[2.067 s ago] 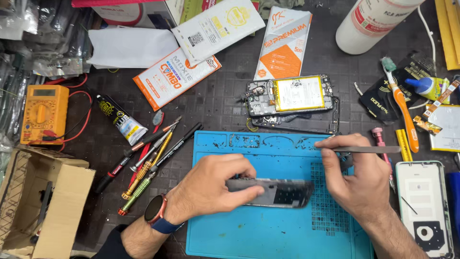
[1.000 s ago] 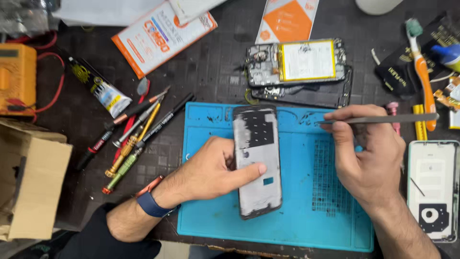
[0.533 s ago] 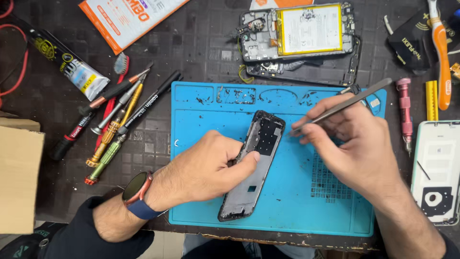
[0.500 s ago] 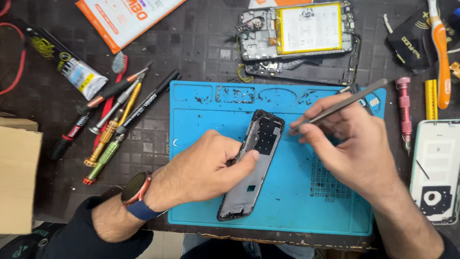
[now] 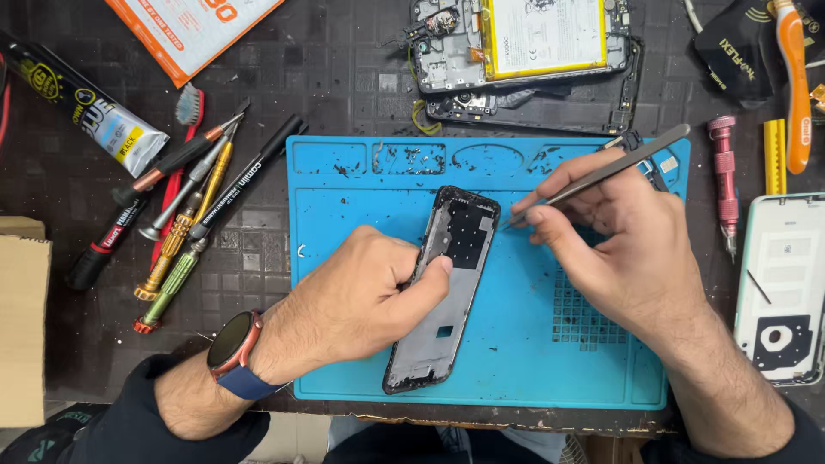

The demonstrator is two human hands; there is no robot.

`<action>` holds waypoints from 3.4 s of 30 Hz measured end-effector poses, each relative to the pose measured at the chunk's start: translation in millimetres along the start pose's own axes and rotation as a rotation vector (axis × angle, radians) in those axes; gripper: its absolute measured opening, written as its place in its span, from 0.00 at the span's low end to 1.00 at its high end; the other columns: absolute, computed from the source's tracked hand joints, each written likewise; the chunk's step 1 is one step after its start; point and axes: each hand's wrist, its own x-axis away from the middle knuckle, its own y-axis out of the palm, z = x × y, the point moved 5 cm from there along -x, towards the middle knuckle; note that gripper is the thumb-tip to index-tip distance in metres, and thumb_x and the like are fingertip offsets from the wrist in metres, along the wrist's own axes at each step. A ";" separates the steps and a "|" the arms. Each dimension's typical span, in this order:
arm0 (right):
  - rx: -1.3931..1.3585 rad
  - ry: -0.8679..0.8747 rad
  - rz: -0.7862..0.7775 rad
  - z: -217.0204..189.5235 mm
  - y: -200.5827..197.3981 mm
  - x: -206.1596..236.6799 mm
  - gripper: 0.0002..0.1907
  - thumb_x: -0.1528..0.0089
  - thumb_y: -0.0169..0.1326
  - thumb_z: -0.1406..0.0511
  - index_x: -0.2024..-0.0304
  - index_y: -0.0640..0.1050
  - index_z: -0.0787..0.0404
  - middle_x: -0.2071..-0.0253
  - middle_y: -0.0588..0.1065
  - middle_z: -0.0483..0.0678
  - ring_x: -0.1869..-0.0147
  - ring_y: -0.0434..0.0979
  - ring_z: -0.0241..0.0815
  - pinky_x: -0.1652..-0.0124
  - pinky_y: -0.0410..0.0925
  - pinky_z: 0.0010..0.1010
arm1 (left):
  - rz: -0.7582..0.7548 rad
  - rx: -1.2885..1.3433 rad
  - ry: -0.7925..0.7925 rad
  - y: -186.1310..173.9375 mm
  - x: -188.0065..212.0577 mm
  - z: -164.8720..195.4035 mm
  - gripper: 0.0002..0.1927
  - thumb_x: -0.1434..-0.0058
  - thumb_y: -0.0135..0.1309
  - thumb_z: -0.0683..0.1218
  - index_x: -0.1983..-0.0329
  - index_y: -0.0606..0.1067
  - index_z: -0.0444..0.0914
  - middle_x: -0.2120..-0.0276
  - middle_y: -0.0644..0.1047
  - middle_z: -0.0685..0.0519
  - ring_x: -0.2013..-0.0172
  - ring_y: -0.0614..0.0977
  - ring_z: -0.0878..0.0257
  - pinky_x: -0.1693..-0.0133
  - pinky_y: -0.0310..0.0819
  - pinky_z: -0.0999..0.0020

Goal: The person repairs a disassembled smartphone on a blue silicone mat, using a thin metal blade to scrape old adhesive residue off the phone's midframe. They rotate and reposition the housing repeatedly to scrape along its edges and around openings, working the residue off the frame surface.

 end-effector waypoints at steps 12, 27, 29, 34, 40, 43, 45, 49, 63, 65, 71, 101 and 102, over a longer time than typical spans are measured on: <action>0.046 -0.029 0.022 0.1 -0.4 1.0 0.11 0.34 0.56 0.75 0.52 0.69 0.71 0.58 0.81 0.56 0.49 0.86 0.43 0.53 0.81 0.29 | 0.002 -0.006 -0.013 1.0 -0.6 -2.0 0.28 0.35 0.51 0.53 0.85 0.67 0.29 0.92 0.60 0.46 0.88 0.58 0.63 0.85 0.53 0.57; 0.182 -0.107 -0.177 -17.3 7.4 2.4 0.12 0.43 0.65 0.68 0.62 0.76 0.67 0.66 0.83 0.46 0.62 0.87 0.34 0.67 0.78 0.21 | -0.001 -0.019 -0.002 0.1 -0.1 -0.4 0.27 0.35 0.50 0.54 0.84 0.69 0.29 0.92 0.64 0.46 0.90 0.63 0.61 0.85 0.57 0.58; 0.190 -0.047 -0.163 -15.0 8.1 2.4 0.10 0.44 0.65 0.69 0.64 0.77 0.66 0.70 0.83 0.47 0.65 0.87 0.34 0.71 0.77 0.22 | -0.002 -0.013 -0.011 -0.5 0.3 -1.8 0.27 0.35 0.50 0.54 0.84 0.69 0.30 0.93 0.65 0.46 0.90 0.63 0.61 0.85 0.57 0.58; 0.070 0.003 -0.112 -11.8 6.5 2.7 0.10 0.40 0.62 0.71 0.61 0.75 0.67 0.66 0.83 0.49 0.60 0.87 0.36 0.63 0.80 0.24 | 0.059 0.038 0.076 -2.4 -0.9 -0.3 0.26 0.33 0.49 0.52 0.83 0.68 0.30 0.92 0.64 0.49 0.89 0.63 0.65 0.85 0.57 0.61; -0.021 0.039 -0.165 -5.1 6.8 2.8 0.11 0.39 0.60 0.72 0.58 0.72 0.68 0.62 0.83 0.50 0.56 0.87 0.38 0.58 0.81 0.26 | 0.118 0.102 -0.003 -4.5 -1.1 -6.2 0.28 0.32 0.49 0.52 0.86 0.66 0.31 0.93 0.63 0.54 0.88 0.62 0.71 0.86 0.54 0.64; -0.036 0.054 -0.140 -3.2 7.7 4.1 0.11 0.38 0.60 0.72 0.57 0.72 0.69 0.61 0.83 0.52 0.56 0.87 0.38 0.57 0.81 0.26 | 0.120 0.091 -0.026 -4.2 -1.1 -6.2 0.29 0.32 0.49 0.53 0.87 0.66 0.32 0.94 0.62 0.55 0.88 0.61 0.71 0.87 0.53 0.64; -0.073 0.036 -0.135 -3.4 10.4 4.6 0.11 0.37 0.59 0.73 0.56 0.71 0.69 0.60 0.83 0.53 0.55 0.87 0.39 0.56 0.81 0.27 | 0.126 0.090 -0.005 -5.5 -1.1 -4.5 0.29 0.32 0.49 0.52 0.86 0.66 0.32 0.93 0.62 0.55 0.88 0.61 0.71 0.87 0.54 0.65; -0.077 0.031 -0.136 -3.4 11.6 5.7 0.11 0.36 0.59 0.73 0.56 0.71 0.69 0.60 0.83 0.53 0.54 0.87 0.38 0.55 0.81 0.27 | 0.120 0.115 -0.016 -5.4 -1.2 -3.8 0.29 0.32 0.49 0.53 0.87 0.66 0.32 0.93 0.62 0.56 0.88 0.62 0.72 0.87 0.54 0.65; 0.038 0.004 -0.181 -8.0 12.5 8.2 0.11 0.40 0.62 0.72 0.60 0.72 0.68 0.63 0.83 0.50 0.56 0.87 0.38 0.57 0.81 0.26 | 0.157 0.063 0.050 -5.0 -2.1 -0.7 0.27 0.32 0.50 0.52 0.84 0.67 0.31 0.93 0.60 0.53 0.88 0.60 0.69 0.86 0.53 0.64; 0.056 -0.014 -0.179 -8.7 13.0 8.6 0.11 0.39 0.62 0.72 0.59 0.72 0.69 0.63 0.83 0.50 0.55 0.87 0.38 0.56 0.81 0.26 | 0.151 0.065 0.039 -5.5 -1.5 -1.5 0.27 0.32 0.50 0.52 0.85 0.67 0.31 0.93 0.60 0.53 0.88 0.60 0.69 0.86 0.53 0.63; 0.098 -0.053 -0.185 -10.9 13.2 7.7 0.11 0.40 0.62 0.72 0.59 0.73 0.69 0.63 0.82 0.51 0.54 0.87 0.40 0.56 0.81 0.27 | 0.160 0.076 0.024 -4.4 -0.8 -1.3 0.28 0.32 0.50 0.51 0.86 0.66 0.31 0.93 0.59 0.54 0.88 0.58 0.69 0.86 0.50 0.63; 0.022 -0.025 -0.217 -6.6 14.6 9.1 0.12 0.39 0.61 0.72 0.59 0.70 0.68 0.63 0.83 0.52 0.53 0.87 0.40 0.54 0.81 0.28 | 0.150 0.072 0.027 -5.5 -0.2 -1.3 0.28 0.32 0.50 0.51 0.86 0.66 0.32 0.94 0.60 0.54 0.89 0.59 0.69 0.87 0.50 0.64; 0.015 -0.033 -0.219 -6.9 13.8 9.4 0.12 0.39 0.61 0.73 0.59 0.70 0.68 0.63 0.83 0.52 0.53 0.87 0.40 0.54 0.81 0.28 | 0.142 0.080 0.019 -4.6 -0.4 -1.3 0.28 0.32 0.50 0.51 0.87 0.66 0.32 0.94 0.60 0.55 0.89 0.59 0.69 0.87 0.50 0.63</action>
